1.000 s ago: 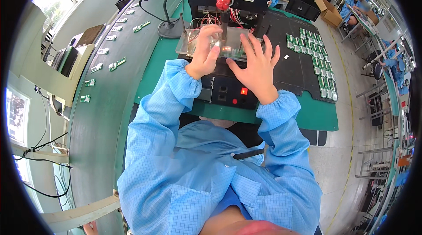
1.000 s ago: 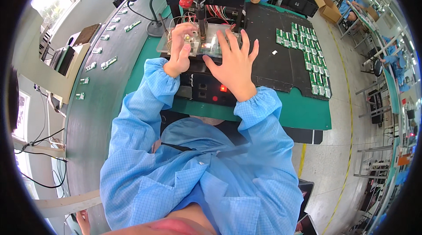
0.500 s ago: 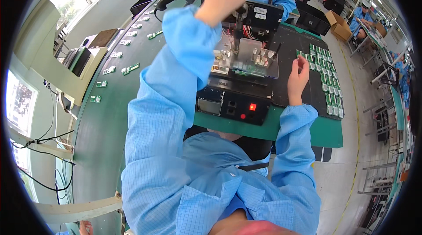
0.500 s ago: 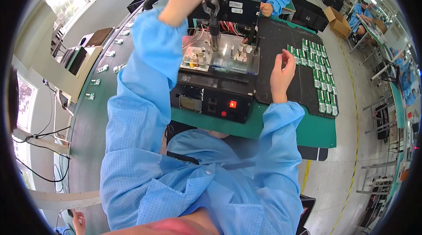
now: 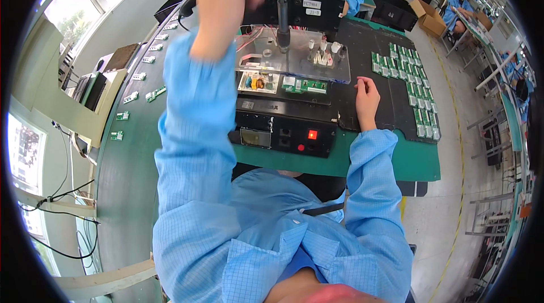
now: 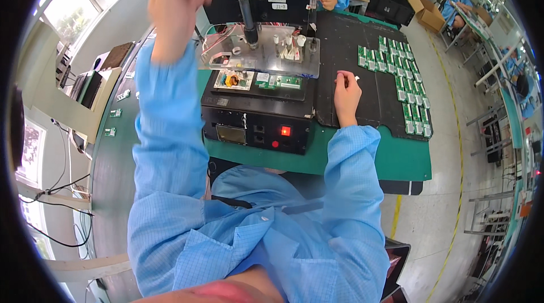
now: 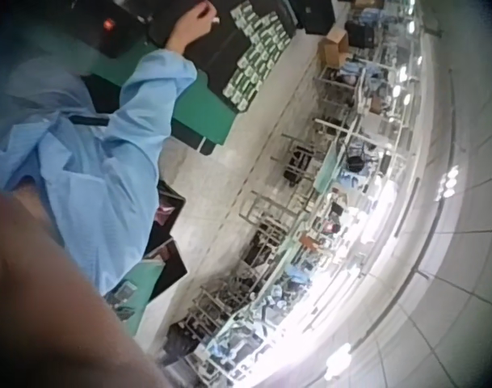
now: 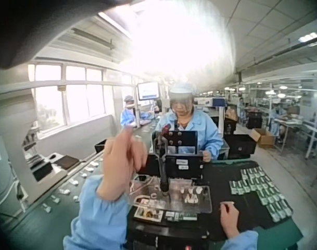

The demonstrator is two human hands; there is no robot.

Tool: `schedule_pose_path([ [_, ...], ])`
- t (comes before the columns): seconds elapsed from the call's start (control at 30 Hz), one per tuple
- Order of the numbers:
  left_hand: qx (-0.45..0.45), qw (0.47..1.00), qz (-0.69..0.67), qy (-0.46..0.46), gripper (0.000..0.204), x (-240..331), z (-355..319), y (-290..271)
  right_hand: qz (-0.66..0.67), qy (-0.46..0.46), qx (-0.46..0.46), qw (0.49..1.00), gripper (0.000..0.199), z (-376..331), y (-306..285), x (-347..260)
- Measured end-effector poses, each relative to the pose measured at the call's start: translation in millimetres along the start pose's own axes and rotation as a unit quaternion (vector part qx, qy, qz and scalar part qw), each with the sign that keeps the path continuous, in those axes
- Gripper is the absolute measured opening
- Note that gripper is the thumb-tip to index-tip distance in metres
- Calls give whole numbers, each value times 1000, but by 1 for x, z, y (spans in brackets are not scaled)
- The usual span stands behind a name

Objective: Testing printed circuit boards using a specialized test fixture and scanning barcodes.

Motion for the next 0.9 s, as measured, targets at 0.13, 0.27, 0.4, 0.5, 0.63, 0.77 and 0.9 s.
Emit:
schedule_pose_path([
  [0.13, -288, 894, 261, -221, 31, -17, -136, 71, -15, -3, -38, 999, 18, -2, 7, 2],
  [0.27, -69, 860, 501, 65, 42, -89, -150, 101, -15, -2, -52, 999, 18, -3, 8, 4],
  [0.4, 19, 838, 544, -32, 35, -134, -143, 98, -14, 0, -62, 998, 19, -4, 4, 3],
  [0.5, 67, 861, 504, -7, 28, -142, -138, 92, -18, 5, -71, 997, 18, -5, 3, 3],
  [0.63, -2, 912, 411, 5, 22, -141, -141, 90, -16, 16, -95, 995, 18, -5, 4, 5],
  [0.77, -49, 869, 412, 269, 13, -95, -160, 86, 5, 4, -93, 996, 19, -5, 6, 8],
  [0.9, -30, 879, 347, 325, 19, -41, -173, 44, 4, 1, -103, 995, 20, -5, 6, 13],
])
Point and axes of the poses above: each hand's wrist, its own z-axis towards the middle knuckle, its own y-axis out of the palm, x = y × z, the point moved 2 cm from there along z, towards the middle knuckle, and after that the axes turned 13 degrees about -y, right-handed, at the moved point
